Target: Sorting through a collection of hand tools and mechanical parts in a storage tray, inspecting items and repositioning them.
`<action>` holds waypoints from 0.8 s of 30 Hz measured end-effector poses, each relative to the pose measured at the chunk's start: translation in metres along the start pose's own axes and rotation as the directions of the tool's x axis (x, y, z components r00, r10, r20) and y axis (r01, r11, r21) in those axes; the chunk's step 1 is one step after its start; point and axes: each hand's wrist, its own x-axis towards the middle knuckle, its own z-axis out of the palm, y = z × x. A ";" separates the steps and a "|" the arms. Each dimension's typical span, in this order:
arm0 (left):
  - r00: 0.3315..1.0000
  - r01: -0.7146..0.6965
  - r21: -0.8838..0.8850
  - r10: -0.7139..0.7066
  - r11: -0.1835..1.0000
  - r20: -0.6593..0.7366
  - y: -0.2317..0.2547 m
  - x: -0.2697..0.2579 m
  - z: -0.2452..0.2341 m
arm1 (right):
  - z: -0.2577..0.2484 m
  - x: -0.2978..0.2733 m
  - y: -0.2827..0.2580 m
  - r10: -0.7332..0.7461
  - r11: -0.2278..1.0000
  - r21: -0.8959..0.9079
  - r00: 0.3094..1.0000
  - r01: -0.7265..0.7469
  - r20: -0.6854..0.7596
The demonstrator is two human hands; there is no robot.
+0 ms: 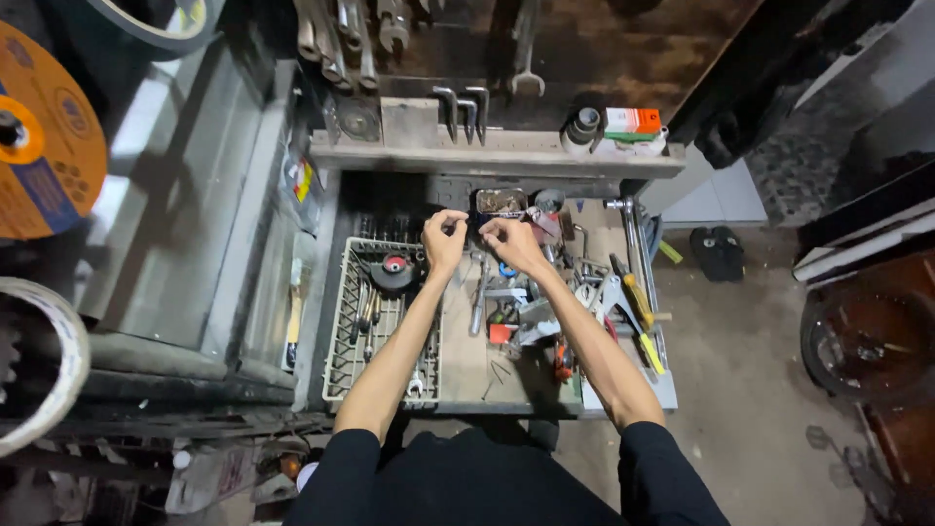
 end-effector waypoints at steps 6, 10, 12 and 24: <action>0.970 0.092 -0.074 -0.072 0.993 0.234 0.001 -0.054 0.020 | -0.024 -0.053 0.019 0.070 0.997 0.030 0.996 -0.072 0.058; 0.897 0.167 -0.069 -0.123 0.983 0.425 -0.044 -0.091 0.050 | -0.035 -0.081 0.050 0.119 0.993 -0.026 0.991 -0.117 0.068; 0.841 0.114 0.103 -0.152 0.988 0.519 -0.071 -0.110 0.064 | -0.040 -0.095 0.069 0.193 0.977 -0.098 0.980 -0.187 0.051; 0.683 0.081 0.312 -0.281 0.947 0.674 -0.046 -0.162 0.053 | -0.050 -0.148 0.083 0.518 0.826 -0.247 0.855 -0.506 -0.020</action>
